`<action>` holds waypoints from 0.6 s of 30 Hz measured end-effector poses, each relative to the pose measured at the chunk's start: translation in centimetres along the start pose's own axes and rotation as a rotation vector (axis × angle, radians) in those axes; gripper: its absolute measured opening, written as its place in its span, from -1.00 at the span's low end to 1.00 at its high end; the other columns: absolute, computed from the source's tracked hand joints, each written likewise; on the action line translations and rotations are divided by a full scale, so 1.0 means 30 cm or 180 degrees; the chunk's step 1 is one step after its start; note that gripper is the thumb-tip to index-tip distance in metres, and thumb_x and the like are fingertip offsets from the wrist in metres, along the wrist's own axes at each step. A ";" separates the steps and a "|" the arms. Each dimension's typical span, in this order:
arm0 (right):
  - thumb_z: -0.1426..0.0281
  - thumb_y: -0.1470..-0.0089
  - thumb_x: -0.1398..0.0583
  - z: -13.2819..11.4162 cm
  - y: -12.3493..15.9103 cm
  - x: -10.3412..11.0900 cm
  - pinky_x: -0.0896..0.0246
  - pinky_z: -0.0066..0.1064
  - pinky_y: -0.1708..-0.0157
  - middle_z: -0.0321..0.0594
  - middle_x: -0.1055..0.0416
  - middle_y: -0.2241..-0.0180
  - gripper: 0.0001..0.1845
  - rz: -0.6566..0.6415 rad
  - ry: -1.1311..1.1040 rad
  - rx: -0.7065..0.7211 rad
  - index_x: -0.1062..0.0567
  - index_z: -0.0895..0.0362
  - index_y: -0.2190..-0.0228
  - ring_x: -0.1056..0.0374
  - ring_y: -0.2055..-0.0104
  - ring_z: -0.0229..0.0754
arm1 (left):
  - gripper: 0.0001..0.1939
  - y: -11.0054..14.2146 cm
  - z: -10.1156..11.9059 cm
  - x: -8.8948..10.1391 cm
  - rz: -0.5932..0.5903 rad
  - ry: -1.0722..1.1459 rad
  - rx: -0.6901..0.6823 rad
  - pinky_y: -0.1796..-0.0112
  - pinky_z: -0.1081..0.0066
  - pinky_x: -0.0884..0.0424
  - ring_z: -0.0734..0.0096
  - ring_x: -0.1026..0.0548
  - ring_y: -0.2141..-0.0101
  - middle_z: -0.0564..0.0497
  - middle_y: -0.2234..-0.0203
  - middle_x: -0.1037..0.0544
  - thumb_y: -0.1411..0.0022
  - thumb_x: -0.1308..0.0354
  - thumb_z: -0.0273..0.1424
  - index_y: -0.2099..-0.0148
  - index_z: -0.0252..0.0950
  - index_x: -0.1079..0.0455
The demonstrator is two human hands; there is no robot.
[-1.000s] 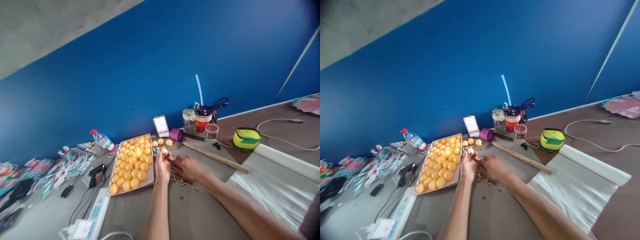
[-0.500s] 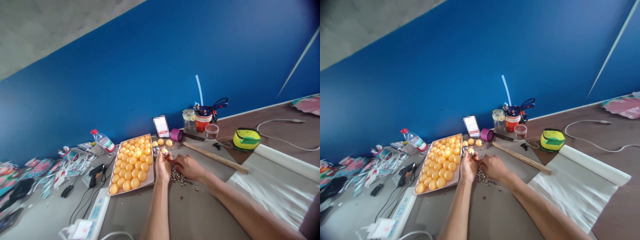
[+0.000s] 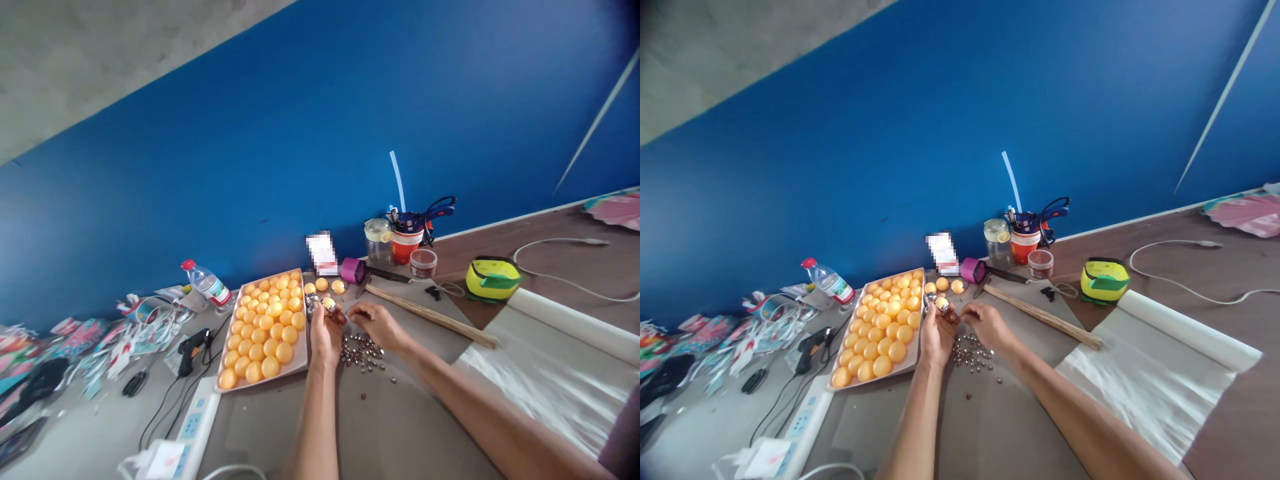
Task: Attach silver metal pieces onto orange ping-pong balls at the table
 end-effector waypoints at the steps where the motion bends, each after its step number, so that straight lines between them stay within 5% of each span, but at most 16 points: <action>1: 0.34 0.04 -0.11 0.022 -0.008 0.016 -0.13 -0.40 0.38 -0.29 -0.37 0.53 -0.85 0.0088 -0.0439 -0.0178 -0.44 0.14 0.44 -0.26 0.45 -0.23 | -0.64 -0.001 0.001 0.000 0.0002 -0.0024 -0.0028 0.46 0.50 -0.27 0.50 -0.37 0.50 0.00 0.48 -0.44 -0.04 -0.24 -0.22 0.15 -0.31 -0.39; 6: 0.22 0.20 -0.23 0.025 -0.017 0.040 -0.08 -0.43 0.46 -0.36 -0.29 0.59 -0.74 0.0254 -0.1723 -0.0374 -0.41 0.15 0.47 -0.16 0.53 -0.31 | -0.67 0.010 0.005 -0.044 -0.0285 -0.0218 -0.0155 0.45 0.50 -0.26 0.50 -0.39 0.46 0.03 0.45 -0.43 -0.04 -0.26 -0.25 0.16 -0.30 -0.39; 18: 0.18 0.18 -0.26 -0.026 0.002 0.013 -0.05 -0.44 0.47 -0.36 -0.32 0.60 -0.71 0.0062 -0.1941 -0.0388 -0.40 0.15 0.53 -0.15 0.53 -0.33 | -0.63 0.033 -0.020 -0.087 -0.0685 -0.0669 -0.0120 0.39 0.43 -0.29 0.47 -0.38 0.48 0.01 0.42 -0.45 -0.08 -0.21 -0.21 0.09 -0.29 -0.39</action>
Point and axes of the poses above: each hand's wrist, its own y-axis away from the middle knuckle, its own x-axis out of the back of the hand, z = x × y, the point moved 10 cm from there along -y, towards the middle knuckle
